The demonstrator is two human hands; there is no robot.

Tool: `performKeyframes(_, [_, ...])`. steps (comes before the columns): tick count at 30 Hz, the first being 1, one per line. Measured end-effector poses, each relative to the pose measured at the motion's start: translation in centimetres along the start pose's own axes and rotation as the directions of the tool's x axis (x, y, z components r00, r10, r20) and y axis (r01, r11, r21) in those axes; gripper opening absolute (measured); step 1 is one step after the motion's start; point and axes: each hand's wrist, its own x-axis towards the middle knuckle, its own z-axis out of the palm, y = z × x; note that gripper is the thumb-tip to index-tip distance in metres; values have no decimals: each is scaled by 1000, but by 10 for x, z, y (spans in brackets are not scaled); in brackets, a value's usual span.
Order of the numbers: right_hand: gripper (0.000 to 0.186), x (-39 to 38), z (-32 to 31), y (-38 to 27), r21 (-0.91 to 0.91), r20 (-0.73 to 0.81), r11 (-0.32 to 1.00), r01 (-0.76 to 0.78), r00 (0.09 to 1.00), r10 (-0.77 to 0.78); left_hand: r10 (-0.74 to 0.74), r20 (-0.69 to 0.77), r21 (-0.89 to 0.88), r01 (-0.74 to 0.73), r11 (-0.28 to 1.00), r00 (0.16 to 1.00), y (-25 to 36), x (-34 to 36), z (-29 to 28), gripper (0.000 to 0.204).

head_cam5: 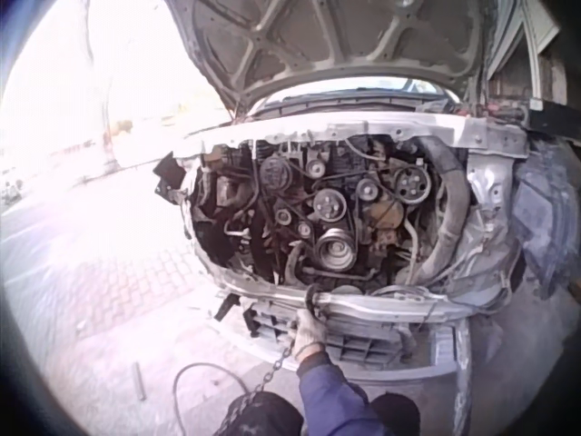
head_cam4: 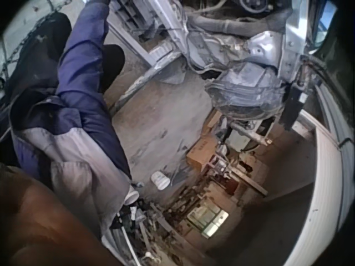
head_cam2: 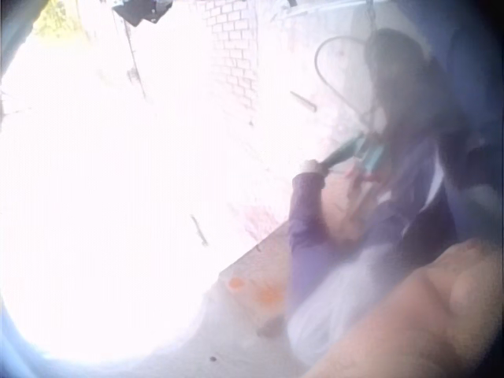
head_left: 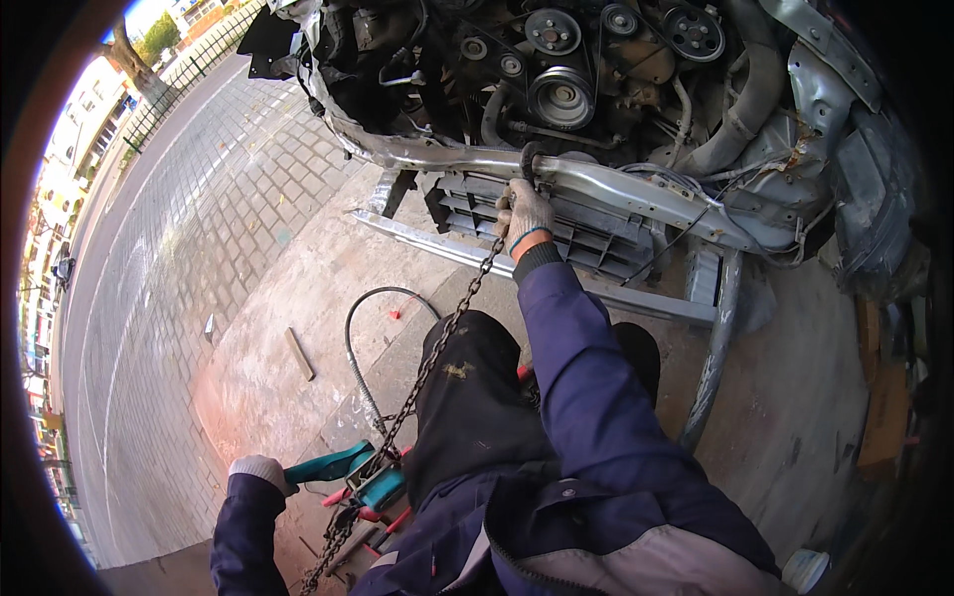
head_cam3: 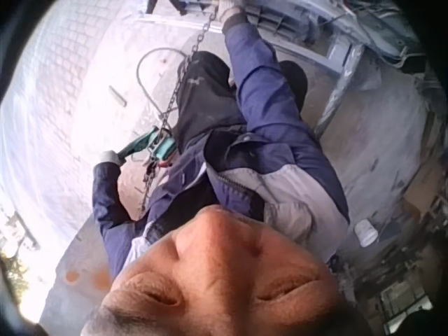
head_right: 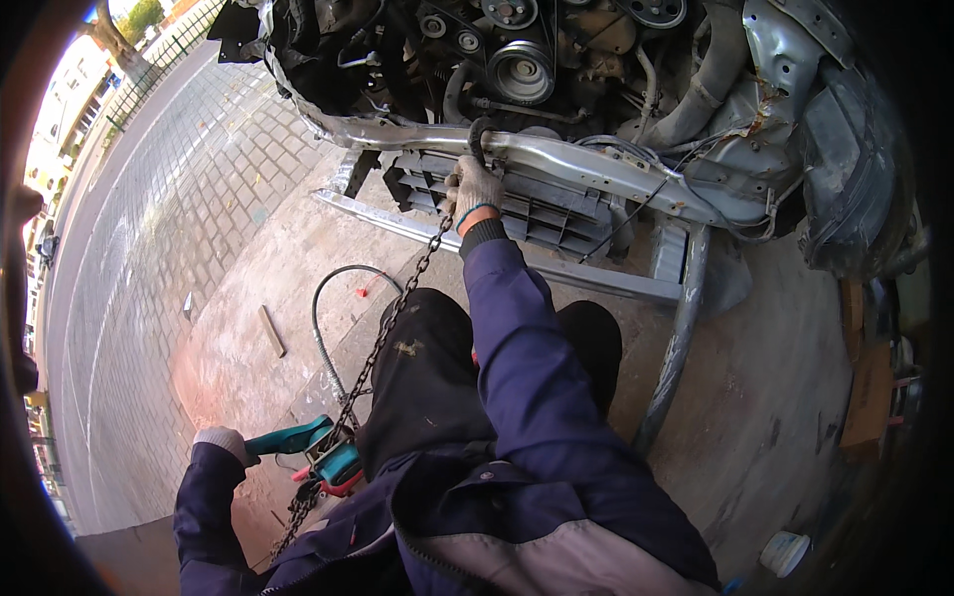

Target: The person kneels in front of a car with its hood open and uses a chain hoist to pull on the front frame. They then stand and adjust the front bumper cover by hand, repositioning it into place.

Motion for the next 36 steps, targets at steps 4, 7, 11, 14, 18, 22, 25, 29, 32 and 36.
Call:
performKeyframes(4, [16, -6, 3, -2, 10, -22, 1000, -11, 1000, 12, -112, -66, -173, 99, 980, 992, -2, 11, 79, 57])
performKeyframes(7, [16, -9, 6, -3, 10, -42, 1000, -3, 999, 4, -135, -189, -289, 77, 954, 973, -1, 28, 144, 55])
performKeyframes(11, [16, -7, 5, 0, 13, -27, 1000, 8, 1000, -8, -255, -281, -594, 41, 803, 925, 37, 50, 229, 58])
performKeyframes(14, [15, -5, 2, 2, -6, -23, 1000, 24, 999, -24, -207, -277, -604, -2, 797, 938, 48, 74, 258, 59])
performKeyframes(18, [16, -2, -2, 1, -7, 6, 1000, 17, 1000, -17, -49, -124, -607, -37, 794, 991, 17, 80, 224, 64])
performKeyframes(22, [17, -2, -3, -1, 4, -3, 1000, -22, 1000, 22, 93, 33, -181, -85, 980, 995, -23, 52, 102, 67])
performKeyframes(25, [24, -2, -3, -1, -38, -8, 999, 9, 1000, -10, 178, -23, 149, -172, 974, 984, -22, 44, -18, 54])
performKeyframes(29, [22, 1, -3, 0, -22, -3, 1000, -7, 1000, 7, 313, -69, 183, -296, 937, 947, 27, 34, -95, 33])
performKeyframes(32, [20, 4, -2, 0, -9, 23, 1000, 19, 1000, -18, 218, -102, 165, -200, 966, 971, 26, 8, -85, 26])
performKeyframes(36, [17, 0, -2, 1, 3, 6, 1000, -23, 1000, 23, 72, -224, 86, -54, 995, 972, 16, -21, -30, 17])
